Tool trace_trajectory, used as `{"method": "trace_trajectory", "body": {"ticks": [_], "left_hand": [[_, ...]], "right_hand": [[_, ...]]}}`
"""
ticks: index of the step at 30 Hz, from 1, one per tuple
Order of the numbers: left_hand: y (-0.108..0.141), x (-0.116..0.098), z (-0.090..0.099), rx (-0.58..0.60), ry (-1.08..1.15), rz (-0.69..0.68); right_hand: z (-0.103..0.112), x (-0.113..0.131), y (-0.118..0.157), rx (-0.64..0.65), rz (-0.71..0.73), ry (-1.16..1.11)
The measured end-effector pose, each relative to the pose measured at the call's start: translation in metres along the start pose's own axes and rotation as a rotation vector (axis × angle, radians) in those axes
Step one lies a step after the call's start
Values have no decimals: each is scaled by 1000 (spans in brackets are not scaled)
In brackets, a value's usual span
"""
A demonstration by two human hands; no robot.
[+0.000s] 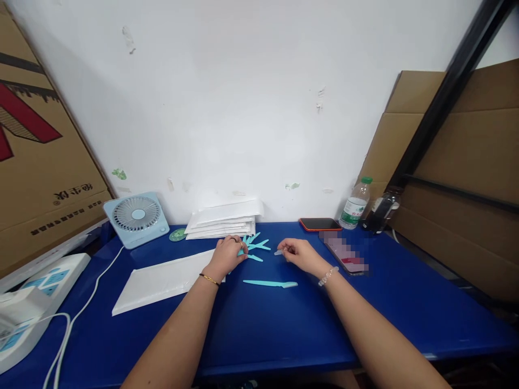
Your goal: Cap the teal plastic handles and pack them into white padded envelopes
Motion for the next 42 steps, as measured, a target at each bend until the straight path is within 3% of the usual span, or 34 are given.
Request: {"method": "trace_trajectory", "body": {"ticks": [4,11,18,25,28,30,33,35,39,42], "left_hand": [[-2,-5,-4,-6,39,12],[-9,-11,-1,-141,249,63],[-10,-19,-1,-173,388,58],[-6,-34,0,-131,392,25],[-2,-41,2,-84,348,-2],[1,-34,8,-86,274,36],[6,-11,15,-82,112,166],[10,3,11,-9,25,246],[13,11,-1,95,-32,273],[12,12,-1,76,-44,281]], "right_hand": [[-4,-8,-2,-1,-78,-195],[4,-12,-4,-121,-172,-604],[13,-9,-2,-206,-181,-581],[-2,4,-1,-61,-161,-535],[-11,3,1,101,-168,-423],[-9,-1,3,153,-156,-238],[11,-7,2,23,-92,145],[20,-13,2,-50,-82,367],[17,-31,2,18,-143,568],[12,-32,0,45,-135,610]]}}
Point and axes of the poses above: each hand's wrist, its own y-axis away from the middle knuckle, its own z-axis out of the back of the hand, x = y × z, the point moved 8 cm from there along -y, towards the middle knuckle, and after that the axes turned 1 degree about -x, right-handed, at the moved point
